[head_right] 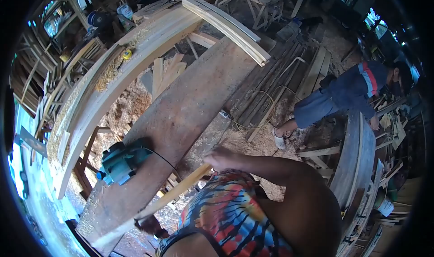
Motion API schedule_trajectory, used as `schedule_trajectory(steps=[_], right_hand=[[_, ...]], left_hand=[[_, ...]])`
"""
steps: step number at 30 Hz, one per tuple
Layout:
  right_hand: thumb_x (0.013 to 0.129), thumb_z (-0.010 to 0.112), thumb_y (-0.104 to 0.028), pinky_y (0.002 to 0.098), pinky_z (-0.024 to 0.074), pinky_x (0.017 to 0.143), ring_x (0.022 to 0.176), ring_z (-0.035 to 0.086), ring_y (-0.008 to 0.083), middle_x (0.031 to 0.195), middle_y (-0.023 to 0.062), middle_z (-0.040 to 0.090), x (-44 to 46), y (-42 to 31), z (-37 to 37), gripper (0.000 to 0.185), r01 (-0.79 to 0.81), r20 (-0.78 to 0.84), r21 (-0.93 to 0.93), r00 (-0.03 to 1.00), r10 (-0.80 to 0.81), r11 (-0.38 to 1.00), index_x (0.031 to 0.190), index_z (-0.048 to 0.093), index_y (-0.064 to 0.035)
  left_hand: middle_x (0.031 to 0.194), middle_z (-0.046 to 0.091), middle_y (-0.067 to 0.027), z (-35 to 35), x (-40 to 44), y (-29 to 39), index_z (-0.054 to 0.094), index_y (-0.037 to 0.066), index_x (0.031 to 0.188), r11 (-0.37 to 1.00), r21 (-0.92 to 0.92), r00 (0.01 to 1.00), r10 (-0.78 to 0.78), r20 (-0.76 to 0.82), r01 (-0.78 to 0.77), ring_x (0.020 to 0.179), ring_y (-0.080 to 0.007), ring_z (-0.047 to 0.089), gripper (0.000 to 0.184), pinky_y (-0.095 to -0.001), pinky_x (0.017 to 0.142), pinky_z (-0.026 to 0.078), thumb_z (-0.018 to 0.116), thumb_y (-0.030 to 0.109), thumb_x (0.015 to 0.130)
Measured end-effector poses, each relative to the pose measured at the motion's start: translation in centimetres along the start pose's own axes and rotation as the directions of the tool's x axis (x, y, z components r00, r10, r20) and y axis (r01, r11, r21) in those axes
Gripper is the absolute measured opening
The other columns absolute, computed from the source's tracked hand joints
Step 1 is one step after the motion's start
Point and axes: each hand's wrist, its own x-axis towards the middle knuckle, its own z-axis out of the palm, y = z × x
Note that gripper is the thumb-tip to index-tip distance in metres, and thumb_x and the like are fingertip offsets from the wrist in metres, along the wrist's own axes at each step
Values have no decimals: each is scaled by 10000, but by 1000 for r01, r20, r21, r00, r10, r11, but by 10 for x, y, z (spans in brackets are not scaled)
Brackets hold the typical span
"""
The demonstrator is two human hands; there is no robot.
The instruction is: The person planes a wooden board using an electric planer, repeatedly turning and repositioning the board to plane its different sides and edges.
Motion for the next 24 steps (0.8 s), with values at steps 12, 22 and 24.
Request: schedule_trajectory(steps=[12, 22, 24], right_hand=[[643, 876, -474, 429, 524, 744, 848, 675, 334, 933, 175, 654, -141, -36, 13, 783, -563, -221, 226, 766, 604, 795, 1217, 558, -48], [617, 935, -460, 394, 534, 787, 881, 682, 293, 959, 185, 687, -171, 0, -27, 767, -654, -338, 522, 430, 837, 547, 1141, 613, -2], [630, 911, -517, 417, 556, 834, 964, 715, 350, 1042, 229, 713, -160, 23, -43, 814, -688, -364, 513, 367, 856, 514, 1190, 621, -2]], left_hand=[[1142, 632, -110, 310, 29, -124, 558, 69, 1258, 834, 382, 784, -526, 330, 398, 1081, -255, 604, 350, -414, 957, 484, 578, 322, 1017], [1326, 598, -176, 310, -43, -167, 534, -47, 1369, 304, 751, 94, -946, 310, 586, 1183, -333, 617, 527, -482, 944, 534, 646, 245, 944], [1202, 664, -168, 254, -25, -205, 603, -43, 1276, 345, 828, 363, -913, 187, 442, 1046, -287, 682, 406, -402, 841, 576, 637, 199, 952]])
